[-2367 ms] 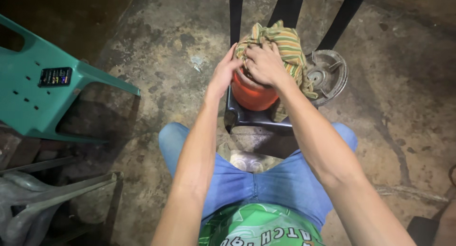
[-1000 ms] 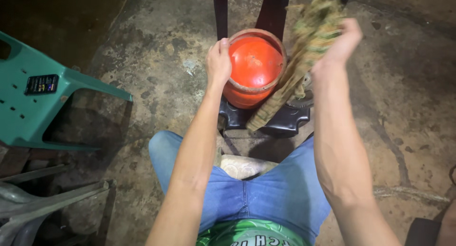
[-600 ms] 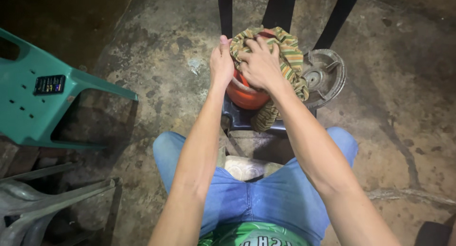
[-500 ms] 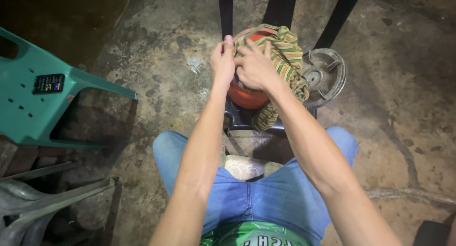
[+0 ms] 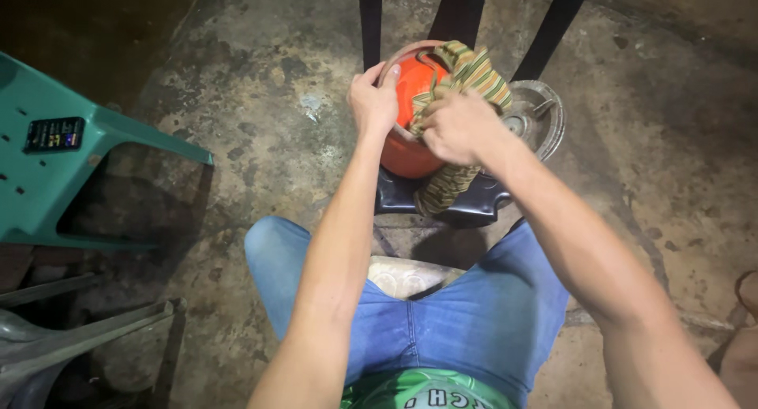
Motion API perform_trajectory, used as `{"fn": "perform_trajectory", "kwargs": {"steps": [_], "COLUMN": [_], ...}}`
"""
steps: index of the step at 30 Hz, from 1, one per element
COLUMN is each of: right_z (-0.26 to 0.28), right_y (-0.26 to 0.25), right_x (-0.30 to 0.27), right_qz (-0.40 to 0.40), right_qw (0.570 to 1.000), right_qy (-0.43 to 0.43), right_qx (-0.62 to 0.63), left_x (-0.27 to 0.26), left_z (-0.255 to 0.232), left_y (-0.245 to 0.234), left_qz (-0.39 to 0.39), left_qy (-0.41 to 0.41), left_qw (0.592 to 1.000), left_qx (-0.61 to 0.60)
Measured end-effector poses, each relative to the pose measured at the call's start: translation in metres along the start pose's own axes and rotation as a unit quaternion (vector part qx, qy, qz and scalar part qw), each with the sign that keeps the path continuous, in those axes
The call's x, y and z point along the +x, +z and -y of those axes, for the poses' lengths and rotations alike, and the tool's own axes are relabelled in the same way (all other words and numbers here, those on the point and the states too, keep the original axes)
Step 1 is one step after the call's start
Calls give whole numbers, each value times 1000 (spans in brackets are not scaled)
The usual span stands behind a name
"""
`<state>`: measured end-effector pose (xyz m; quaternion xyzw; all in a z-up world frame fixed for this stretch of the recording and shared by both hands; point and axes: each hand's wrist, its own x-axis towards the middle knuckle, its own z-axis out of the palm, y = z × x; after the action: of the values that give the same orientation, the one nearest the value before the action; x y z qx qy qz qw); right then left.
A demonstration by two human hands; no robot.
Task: The person cleans an orange gas cylinder placed on a chair. They use a metal tool to scrape the surface and then wipe the cylinder with a striped cloth, rotating it to clean different sides.
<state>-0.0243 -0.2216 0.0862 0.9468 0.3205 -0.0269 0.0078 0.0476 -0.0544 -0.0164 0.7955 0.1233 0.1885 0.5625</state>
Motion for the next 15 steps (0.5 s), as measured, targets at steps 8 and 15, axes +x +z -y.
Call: {"fn": "perform_trajectory", "kwargs": {"steps": [8, 15], "right_z": [-21, -18], "right_y": [-20, 6], "right_x": [2, 6], "right_qz": [-30, -37], "right_qw": [978, 977], "right_qy": [73, 119], "right_qx": [-191, 175], "left_x": [-3, -19], "left_z": [-4, -22], "left_y": [-11, -16], "left_qz": [6, -13], "left_qy": [-8, -36], "left_qw": [1000, 998], "left_qx": [25, 41]}}
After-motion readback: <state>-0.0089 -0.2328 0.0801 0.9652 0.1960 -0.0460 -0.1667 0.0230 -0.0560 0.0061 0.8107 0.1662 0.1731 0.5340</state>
